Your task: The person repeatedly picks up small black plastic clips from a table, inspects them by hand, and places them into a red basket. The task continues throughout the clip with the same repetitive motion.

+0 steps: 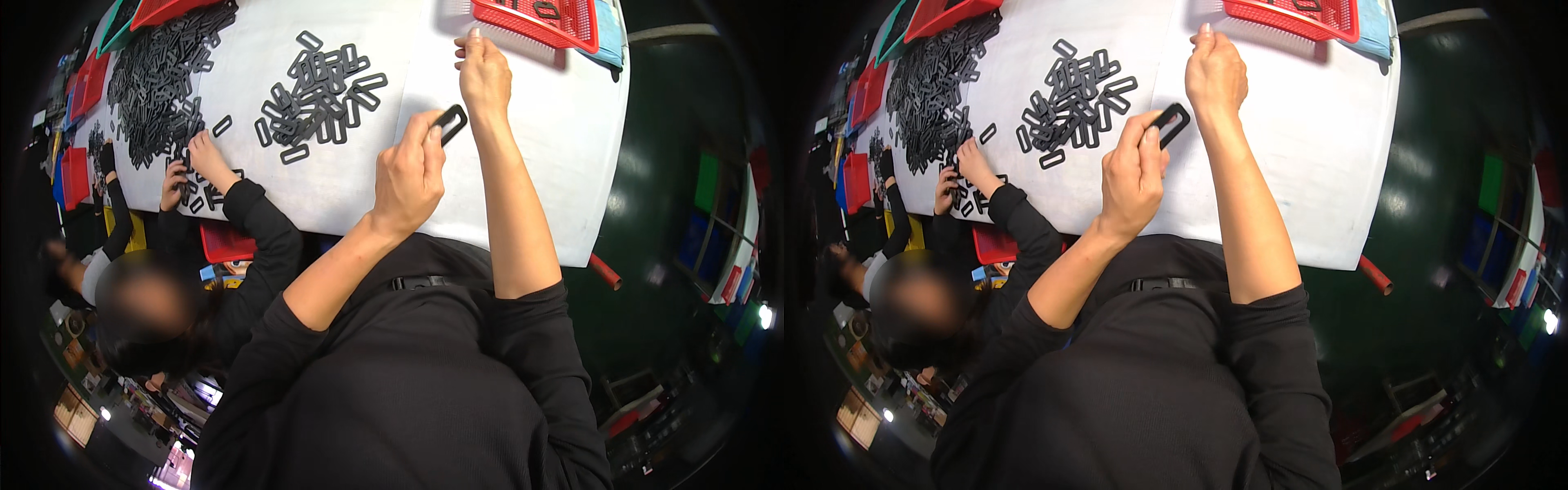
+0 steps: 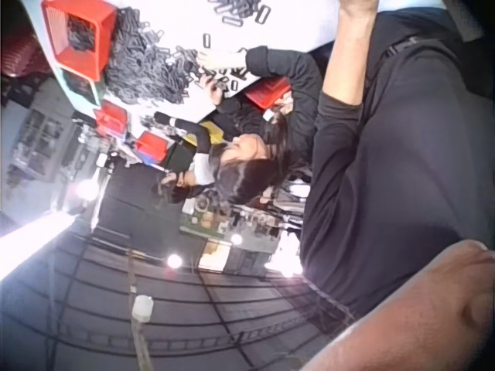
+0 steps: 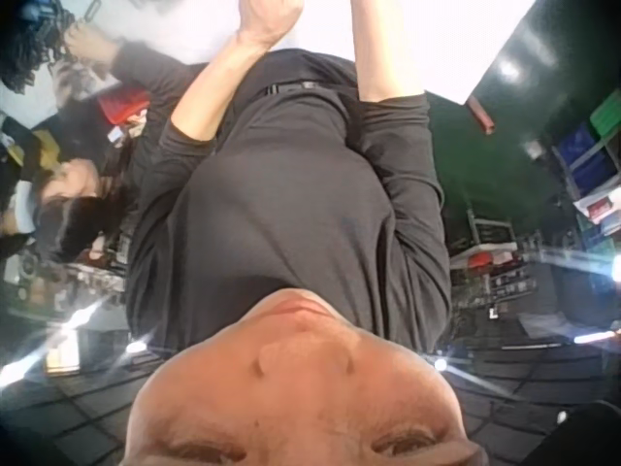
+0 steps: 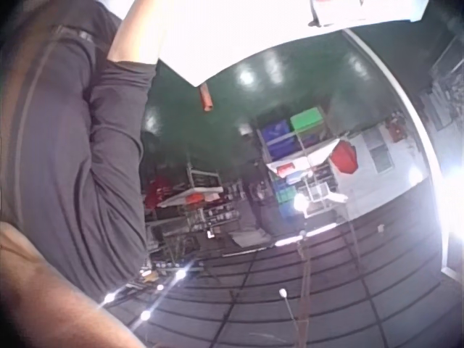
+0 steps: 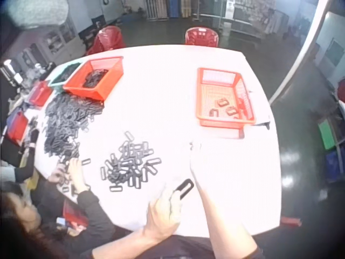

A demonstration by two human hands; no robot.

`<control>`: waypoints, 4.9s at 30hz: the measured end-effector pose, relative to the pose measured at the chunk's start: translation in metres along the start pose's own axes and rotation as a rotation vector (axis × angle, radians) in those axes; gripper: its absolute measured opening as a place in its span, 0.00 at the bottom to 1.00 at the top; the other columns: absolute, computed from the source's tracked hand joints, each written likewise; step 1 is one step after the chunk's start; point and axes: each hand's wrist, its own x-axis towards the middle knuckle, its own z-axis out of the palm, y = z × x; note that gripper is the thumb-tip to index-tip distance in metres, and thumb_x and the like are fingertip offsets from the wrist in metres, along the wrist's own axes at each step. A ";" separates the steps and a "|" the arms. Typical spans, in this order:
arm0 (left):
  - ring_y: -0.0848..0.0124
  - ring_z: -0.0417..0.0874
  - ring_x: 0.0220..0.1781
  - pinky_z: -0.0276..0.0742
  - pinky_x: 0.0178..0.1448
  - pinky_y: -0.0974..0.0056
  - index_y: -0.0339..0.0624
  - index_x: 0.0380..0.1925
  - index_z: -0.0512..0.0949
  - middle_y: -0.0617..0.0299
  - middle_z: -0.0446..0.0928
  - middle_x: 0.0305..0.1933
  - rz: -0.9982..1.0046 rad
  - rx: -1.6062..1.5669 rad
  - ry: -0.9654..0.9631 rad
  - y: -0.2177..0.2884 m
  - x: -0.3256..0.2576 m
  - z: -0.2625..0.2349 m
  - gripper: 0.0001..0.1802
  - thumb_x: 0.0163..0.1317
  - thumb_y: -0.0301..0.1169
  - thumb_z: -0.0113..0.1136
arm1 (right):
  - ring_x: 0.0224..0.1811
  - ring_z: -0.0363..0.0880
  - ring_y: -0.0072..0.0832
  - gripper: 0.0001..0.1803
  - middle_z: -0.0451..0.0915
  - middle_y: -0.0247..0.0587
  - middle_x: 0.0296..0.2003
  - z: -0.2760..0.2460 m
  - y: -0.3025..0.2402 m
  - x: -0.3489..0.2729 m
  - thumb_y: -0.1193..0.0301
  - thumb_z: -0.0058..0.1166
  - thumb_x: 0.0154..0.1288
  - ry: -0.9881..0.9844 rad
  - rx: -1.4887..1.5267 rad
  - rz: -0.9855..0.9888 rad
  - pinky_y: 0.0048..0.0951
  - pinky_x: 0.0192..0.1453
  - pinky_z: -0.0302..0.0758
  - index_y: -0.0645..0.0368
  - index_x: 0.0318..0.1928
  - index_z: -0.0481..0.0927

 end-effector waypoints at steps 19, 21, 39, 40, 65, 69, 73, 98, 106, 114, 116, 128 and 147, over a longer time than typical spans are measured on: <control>0.62 0.77 0.22 0.69 0.28 0.60 0.37 0.34 0.68 0.54 0.73 0.18 -0.374 -0.221 -0.050 -0.061 0.028 0.025 0.15 0.68 0.37 0.37 | 0.34 0.75 0.22 0.25 0.78 0.44 0.44 -0.007 0.033 -0.048 0.55 0.33 0.70 -0.653 0.813 0.240 0.24 0.41 0.72 0.64 0.54 0.67; 0.53 0.78 0.28 0.70 0.32 0.53 0.38 0.36 0.70 0.50 0.74 0.21 -0.349 -0.047 -0.094 -0.066 0.035 0.016 0.15 0.66 0.39 0.42 | 0.35 0.76 0.24 0.21 0.78 0.49 0.42 -0.004 0.046 -0.042 0.62 0.34 0.71 -0.486 0.959 0.270 0.24 0.39 0.73 0.66 0.52 0.67; 0.81 0.71 0.24 0.67 0.25 0.76 0.37 0.32 0.72 0.65 0.74 0.26 -0.449 -0.100 -0.135 -0.143 0.075 -0.045 0.09 0.54 0.28 0.60 | 0.23 0.65 0.16 0.13 0.69 0.28 0.20 -0.012 0.057 -0.054 0.64 0.51 0.61 -0.461 0.312 0.122 0.18 0.29 0.64 0.60 0.39 0.80; 0.81 0.71 0.24 0.67 0.26 0.76 0.38 0.32 0.72 0.64 0.75 0.26 -0.394 -0.006 -0.105 -0.146 0.072 -0.044 0.09 0.54 0.29 0.60 | 0.24 0.65 0.16 0.13 0.70 0.29 0.21 -0.008 0.058 -0.053 0.64 0.52 0.61 -0.451 0.244 0.067 0.18 0.30 0.65 0.60 0.38 0.80; 0.70 0.80 0.28 0.74 0.33 0.64 0.31 0.43 0.71 0.52 0.77 0.23 -0.274 -0.006 -0.148 -0.031 0.011 0.010 0.12 0.64 0.27 0.42 | 0.33 0.76 0.42 0.13 0.77 0.41 0.33 0.010 0.029 -0.048 0.64 0.40 0.66 0.060 -0.208 -0.122 0.40 0.37 0.70 0.57 0.35 0.76; 0.69 0.79 0.25 0.75 0.33 0.65 0.29 0.42 0.71 0.51 0.77 0.23 -0.281 -0.084 -0.082 -0.018 0.003 0.008 0.12 0.64 0.27 0.43 | 0.33 0.76 0.41 0.11 0.77 0.40 0.33 0.014 0.027 -0.045 0.65 0.41 0.65 0.047 -0.235 -0.115 0.41 0.37 0.70 0.56 0.34 0.76; 0.70 0.80 0.25 0.75 0.32 0.66 0.28 0.42 0.71 0.51 0.77 0.23 -0.260 -0.148 -0.061 -0.024 -0.010 0.013 0.11 0.63 0.25 0.43 | 0.35 0.76 0.42 0.11 0.76 0.41 0.33 0.017 0.033 -0.042 0.65 0.40 0.65 0.046 -0.311 -0.065 0.41 0.37 0.70 0.56 0.35 0.76; 0.71 0.82 0.32 0.80 0.37 0.70 0.31 0.44 0.71 0.56 0.77 0.33 -0.463 -0.439 -0.210 -0.015 0.002 0.007 0.14 0.67 0.27 0.38 | 0.33 0.78 0.27 0.18 0.79 0.42 0.31 -0.003 -0.010 -0.043 0.60 0.28 0.72 -0.072 1.045 -0.085 0.24 0.41 0.71 0.61 0.47 0.64; 0.74 0.81 0.27 0.78 0.35 0.70 0.28 0.42 0.72 0.57 0.77 0.26 -0.382 -0.282 -0.216 -0.007 -0.002 0.008 0.12 0.64 0.25 0.42 | 0.47 0.75 0.31 0.20 0.78 0.44 0.40 -0.006 -0.006 -0.033 0.58 0.27 0.72 -0.076 0.931 -0.149 0.29 0.53 0.64 0.61 0.49 0.62; 0.75 0.80 0.29 0.79 0.35 0.69 0.26 0.41 0.72 0.57 0.77 0.26 -0.390 -0.476 -0.281 -0.004 -0.004 0.011 0.13 0.65 0.25 0.41 | 0.55 0.70 0.32 0.19 0.76 0.41 0.47 -0.010 -0.006 -0.018 0.56 0.27 0.72 -0.069 0.995 -0.146 0.39 0.60 0.57 0.56 0.51 0.63; 0.75 0.80 0.29 0.79 0.35 0.69 0.26 0.41 0.72 0.57 0.77 0.26 -0.363 -0.386 -0.247 -0.006 -0.002 0.012 0.12 0.65 0.25 0.41 | 0.51 0.72 0.29 0.18 0.78 0.42 0.44 -0.008 -0.007 -0.015 0.58 0.28 0.72 -0.040 1.036 -0.154 0.32 0.55 0.60 0.57 0.49 0.64; 0.66 0.84 0.34 0.81 0.37 0.67 0.32 0.38 0.69 0.53 0.78 0.31 -0.339 -0.523 -0.244 -0.006 0.005 0.001 0.11 0.67 0.27 0.37 | 0.49 0.75 0.29 0.17 0.79 0.42 0.43 -0.018 0.002 0.007 0.59 0.31 0.72 -0.018 1.074 -0.097 0.32 0.53 0.66 0.58 0.49 0.62; 0.66 0.83 0.32 0.79 0.31 0.72 0.37 0.37 0.71 0.56 0.78 0.34 -0.774 -0.610 -0.212 -0.111 0.085 -0.064 0.13 0.64 0.38 0.51 | 0.66 0.53 0.38 0.32 0.58 0.44 0.63 0.015 0.043 -0.034 0.45 0.35 0.65 -0.738 0.373 0.231 0.52 0.64 0.52 0.52 0.62 0.63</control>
